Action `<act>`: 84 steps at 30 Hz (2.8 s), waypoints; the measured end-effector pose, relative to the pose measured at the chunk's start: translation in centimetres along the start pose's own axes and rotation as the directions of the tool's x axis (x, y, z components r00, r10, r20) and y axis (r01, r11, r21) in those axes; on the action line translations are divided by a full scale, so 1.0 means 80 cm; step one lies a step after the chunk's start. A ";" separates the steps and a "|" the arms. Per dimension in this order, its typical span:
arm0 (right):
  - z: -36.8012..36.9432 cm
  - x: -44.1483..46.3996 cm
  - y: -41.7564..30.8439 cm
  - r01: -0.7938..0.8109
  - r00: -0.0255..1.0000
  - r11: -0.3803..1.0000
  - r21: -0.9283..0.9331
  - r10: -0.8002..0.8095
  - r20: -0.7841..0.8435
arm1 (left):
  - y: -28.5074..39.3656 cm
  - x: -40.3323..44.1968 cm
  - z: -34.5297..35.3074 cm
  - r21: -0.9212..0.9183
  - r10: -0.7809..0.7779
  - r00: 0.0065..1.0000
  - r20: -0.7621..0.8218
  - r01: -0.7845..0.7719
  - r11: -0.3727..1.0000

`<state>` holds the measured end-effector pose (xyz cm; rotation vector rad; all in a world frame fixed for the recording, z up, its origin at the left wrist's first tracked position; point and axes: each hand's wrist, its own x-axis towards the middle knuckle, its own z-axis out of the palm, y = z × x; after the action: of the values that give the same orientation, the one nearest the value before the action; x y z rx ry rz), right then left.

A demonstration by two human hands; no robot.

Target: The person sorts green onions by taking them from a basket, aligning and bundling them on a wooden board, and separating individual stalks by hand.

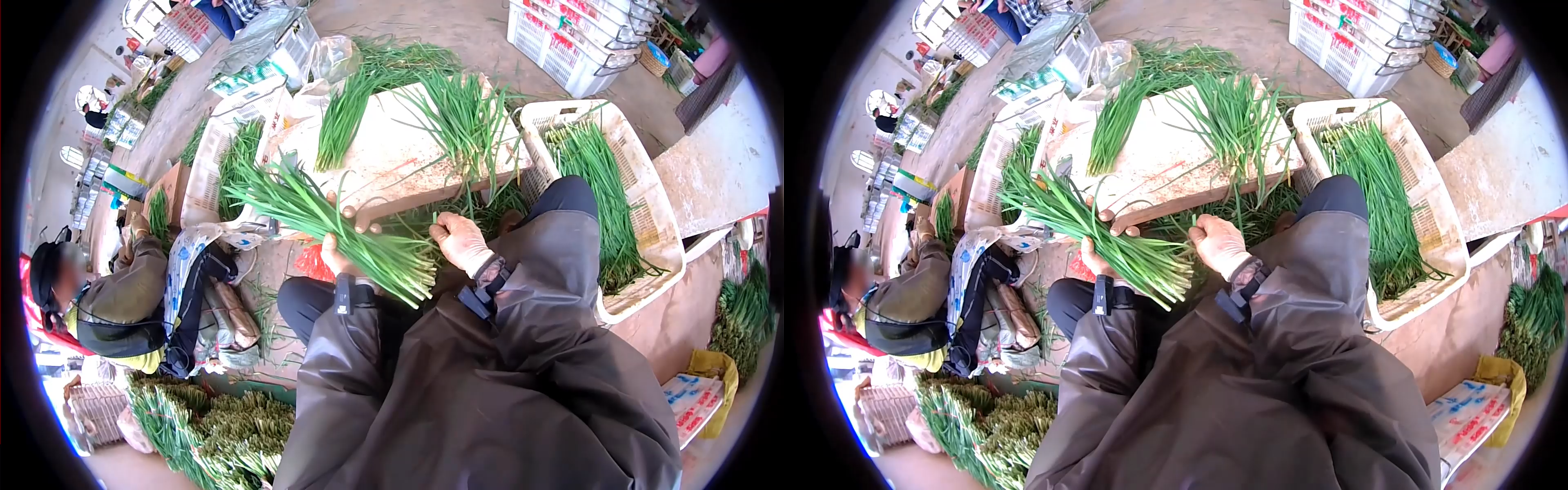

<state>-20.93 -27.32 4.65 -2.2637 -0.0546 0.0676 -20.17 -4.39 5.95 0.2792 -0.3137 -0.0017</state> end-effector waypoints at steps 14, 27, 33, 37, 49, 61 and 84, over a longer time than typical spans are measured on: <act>-0.012 -0.008 -0.013 -0.151 0.988 0.868 0.472 0.124 0.088 | 0.011 -0.003 0.001 0.081 0.056 0.997 -0.055 -0.052 0.995; 0.003 -0.021 -0.048 0.178 0.984 0.944 0.277 -0.174 -0.039 | 0.010 -0.001 0.004 -0.037 0.073 0.994 -0.078 -0.076 0.996; -0.010 -0.013 -0.006 0.035 0.970 0.905 -0.425 0.071 0.231 | 0.039 0.011 -0.003 -0.105 0.084 0.977 0.198 -0.064 0.992; -0.028 -0.020 0.013 0.163 0.952 0.973 -0.162 -0.112 0.285 | 0.039 0.013 0.000 -0.113 0.063 0.949 0.308 -0.030 0.993; -0.033 -0.006 -0.006 0.250 0.946 0.959 -0.135 -0.212 0.246 | 0.041 0.004 -0.009 0.038 0.062 0.989 0.135 -0.068 0.997; -0.004 0.019 0.117 -0.147 0.881 0.632 -0.761 0.434 0.190 | 0.061 0.011 -0.034 0.240 0.244 0.748 -0.617 -0.116 0.964; 0.022 0.022 0.006 0.313 0.932 0.656 0.687 -0.073 -0.355 | 0.013 0.017 0.009 0.197 0.134 0.671 -0.730 0.019 0.980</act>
<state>-19.26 -26.14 3.08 -1.4071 -0.0930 -0.3240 -19.11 -3.63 7.34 0.4360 0.5099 0.2058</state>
